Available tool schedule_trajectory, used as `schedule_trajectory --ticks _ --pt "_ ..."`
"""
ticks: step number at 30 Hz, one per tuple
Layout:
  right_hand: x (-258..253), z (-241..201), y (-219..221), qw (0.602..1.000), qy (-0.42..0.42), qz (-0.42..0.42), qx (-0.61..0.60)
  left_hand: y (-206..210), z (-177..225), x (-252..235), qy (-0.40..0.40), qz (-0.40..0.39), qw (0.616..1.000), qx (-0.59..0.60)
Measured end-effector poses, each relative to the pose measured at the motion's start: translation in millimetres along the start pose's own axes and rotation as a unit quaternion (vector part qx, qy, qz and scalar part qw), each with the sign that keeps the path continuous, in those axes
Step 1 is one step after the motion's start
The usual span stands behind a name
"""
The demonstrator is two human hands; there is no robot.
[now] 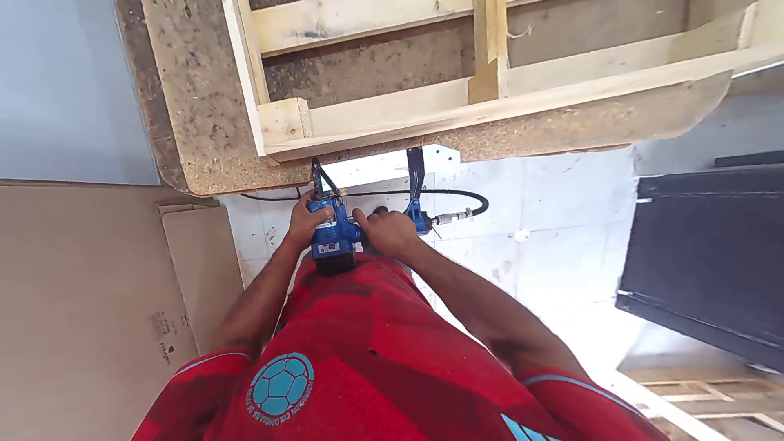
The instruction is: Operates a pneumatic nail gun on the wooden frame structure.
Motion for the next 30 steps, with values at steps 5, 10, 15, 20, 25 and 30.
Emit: schedule_trajectory --ticks 5,10,15,20,25,30 --pt "3.2 -3.7 -10.6 1.000 -0.002 0.019 0.004 -1.2 10.0 3.1 0.007 0.003 1.000 -0.012" --pt "-1.5 -3.9 -8.1 1.000 -0.004 0.013 -0.022 -3.4 16.6 1.0 0.014 0.010 0.999 -0.034" --pt "10.1 16.8 -1.0 0.997 0.005 0.028 -0.071 19.1 13.0 -5.5 0.034 -0.010 0.998 -0.048" --pt "54.8 82.5 24.7 0.994 0.008 0.056 -0.092 91.7 -25.3 -22.8 -0.012 -0.010 0.999 -0.049" --pt "114.0 184.5 46.2 0.992 0.067 0.022 -0.104 217.6 -29.6 -57.4 -0.013 -0.072 0.993 -0.088" --pt "161.9 284.4 32.4 0.994 0.072 0.049 -0.073 322.5 -31.8 -93.0 -0.007 -0.078 0.994 -0.082"
Point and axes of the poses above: each hand's wrist, its own x-axis away from the middle knuckle, its own y-axis out of the palm, z = x × y, the point moved 10 cm from there along -x, towards the middle knuckle, and after that the axes turned 4 degrees about -z, right-handed, at the moved point
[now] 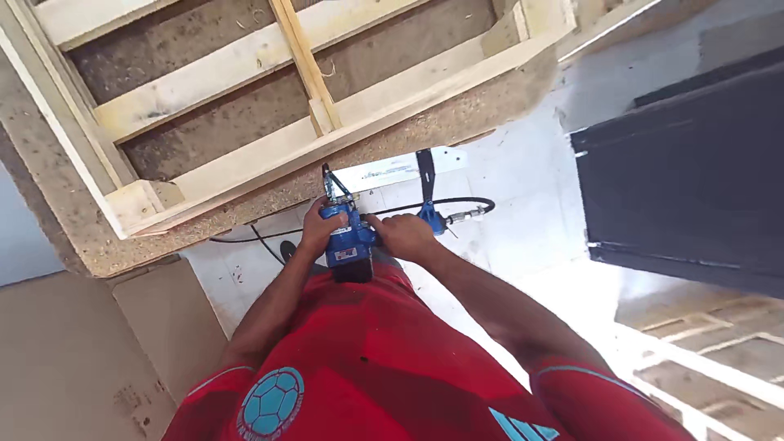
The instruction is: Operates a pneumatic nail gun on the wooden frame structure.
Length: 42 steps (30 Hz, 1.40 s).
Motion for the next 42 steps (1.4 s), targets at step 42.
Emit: schedule_trajectory --ticks 42 --pt "-9.2 51.0 -39.8 0.993 -0.071 0.075 0.061 -13.1 64.6 -23.4 -0.020 0.153 0.967 -0.201"
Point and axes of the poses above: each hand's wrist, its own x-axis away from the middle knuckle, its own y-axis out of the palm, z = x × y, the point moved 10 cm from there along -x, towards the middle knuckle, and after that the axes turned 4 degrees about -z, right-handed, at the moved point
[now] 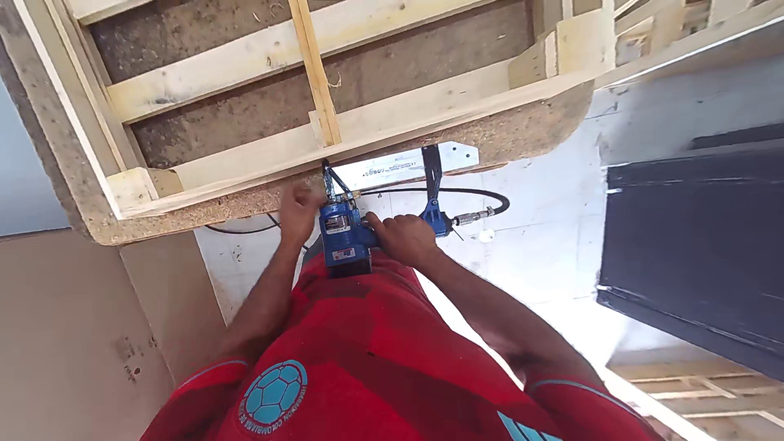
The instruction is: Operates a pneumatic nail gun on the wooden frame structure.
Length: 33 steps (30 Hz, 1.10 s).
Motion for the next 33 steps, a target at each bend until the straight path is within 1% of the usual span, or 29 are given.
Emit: schedule_trajectory --ticks 1,2,3,4,5,8,10,13,20,22,24,26,29,31,33 --pt "0.6 -0.6 0.5 1.000 -0.002 -0.004 0.000 32.7 -28.4 7.5 -0.045 -0.085 0.987 0.128" --pt "0.8 -0.5 1.4 1.000 -0.002 -0.012 0.000 60.8 -43.8 14.6 -0.066 -0.149 0.953 0.254" --pt "-1.8 1.3 1.2 1.000 0.000 -0.018 -0.001 76.0 -47.4 15.1 -0.069 -0.177 0.922 0.337" --pt "-2.9 2.6 2.2 1.000 0.004 -0.023 -0.006 82.2 -47.2 13.5 -0.065 -0.184 0.907 0.374" --pt "-0.9 3.1 4.4 1.000 0.006 -0.025 -0.007 85.4 -48.1 14.6 -0.063 -0.182 0.902 0.386" --pt "-2.4 3.7 7.3 1.000 0.003 -0.015 -0.002 82.9 -47.3 12.7 -0.059 -0.169 0.909 0.377" --pt "-3.6 3.0 10.2 1.000 0.008 -0.028 -0.011 81.7 -49.1 12.0 -0.062 -0.164 0.911 0.374" --pt "-3.7 1.2 20.3 0.998 0.011 -0.051 -0.021 84.0 -63.0 10.1 -0.069 -0.155 0.910 0.378" --pt "-11.0 6.9 22.3 0.999 0.013 -0.038 -0.008 85.9 -67.0 -4.4 -0.056 -0.154 0.915 0.368" --pt "-12.0 7.3 25.2 0.998 0.018 -0.055 -0.017 85.9 -69.0 -5.2 -0.056 -0.149 0.916 0.369" --pt "-13.5 2.9 29.9 0.994 0.026 -0.092 -0.048 81.4 -69.8 -3.0 -0.046 -0.146 0.917 0.369" --pt "-6.6 9.9 30.4 0.990 0.043 -0.109 -0.076 92.0 -63.7 -4.1 -0.028 -0.168 0.914 0.368" --pt "5.2 30.8 34.8 0.989 0.060 -0.105 -0.084 114.9 -58.7 -11.6 -0.038 -0.190 0.912 0.361" --pt "19.3 51.1 37.2 0.988 0.074 -0.102 -0.086 138.7 -48.0 -15.4 -0.049 -0.198 0.912 0.355" --pt "39.4 80.1 36.3 0.985 0.099 -0.113 -0.090 171.7 -28.1 -21.2 -0.048 -0.219 0.913 0.340"
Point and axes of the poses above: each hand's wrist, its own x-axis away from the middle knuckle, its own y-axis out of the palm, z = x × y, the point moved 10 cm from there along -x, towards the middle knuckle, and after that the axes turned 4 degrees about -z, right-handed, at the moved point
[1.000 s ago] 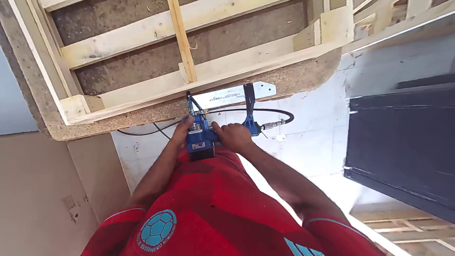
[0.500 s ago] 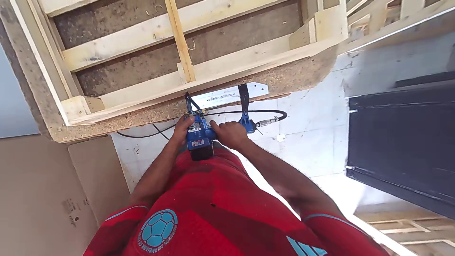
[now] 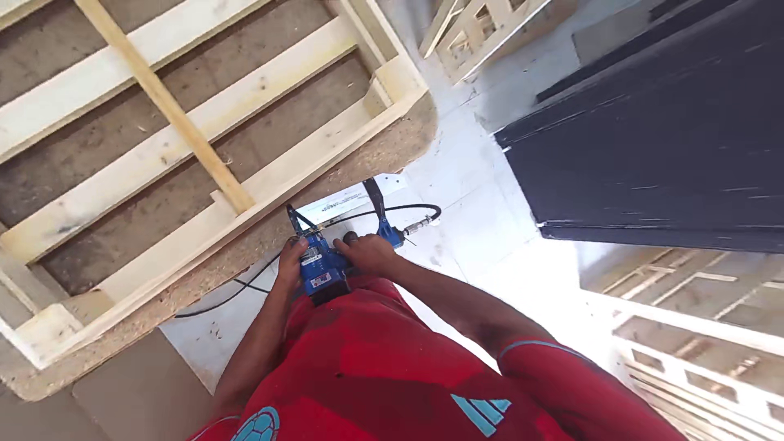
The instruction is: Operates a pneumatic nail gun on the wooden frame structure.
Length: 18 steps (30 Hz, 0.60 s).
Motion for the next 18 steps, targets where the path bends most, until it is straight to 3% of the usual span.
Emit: schedule_trajectory --ticks 4,11,15,18 --pt "38.0 82.2 -8.6 0.998 0.045 0.011 -0.030 86.5 -10.2 -44.0 -0.012 -0.038 0.999 -0.023" --pt "88.9 251.8 -49.6 0.998 0.040 0.042 0.005 239.6 -45.4 -139.0 0.012 -0.050 0.998 0.019" --pt "101.7 312.4 -74.6 0.998 0.000 0.030 0.046 288.4 -63.5 -165.8 0.032 -0.028 0.997 0.064" --pt "98.9 330.2 -91.4 0.996 -0.038 0.039 0.076 300.9 -60.4 -176.6 0.049 -0.005 0.996 0.073"
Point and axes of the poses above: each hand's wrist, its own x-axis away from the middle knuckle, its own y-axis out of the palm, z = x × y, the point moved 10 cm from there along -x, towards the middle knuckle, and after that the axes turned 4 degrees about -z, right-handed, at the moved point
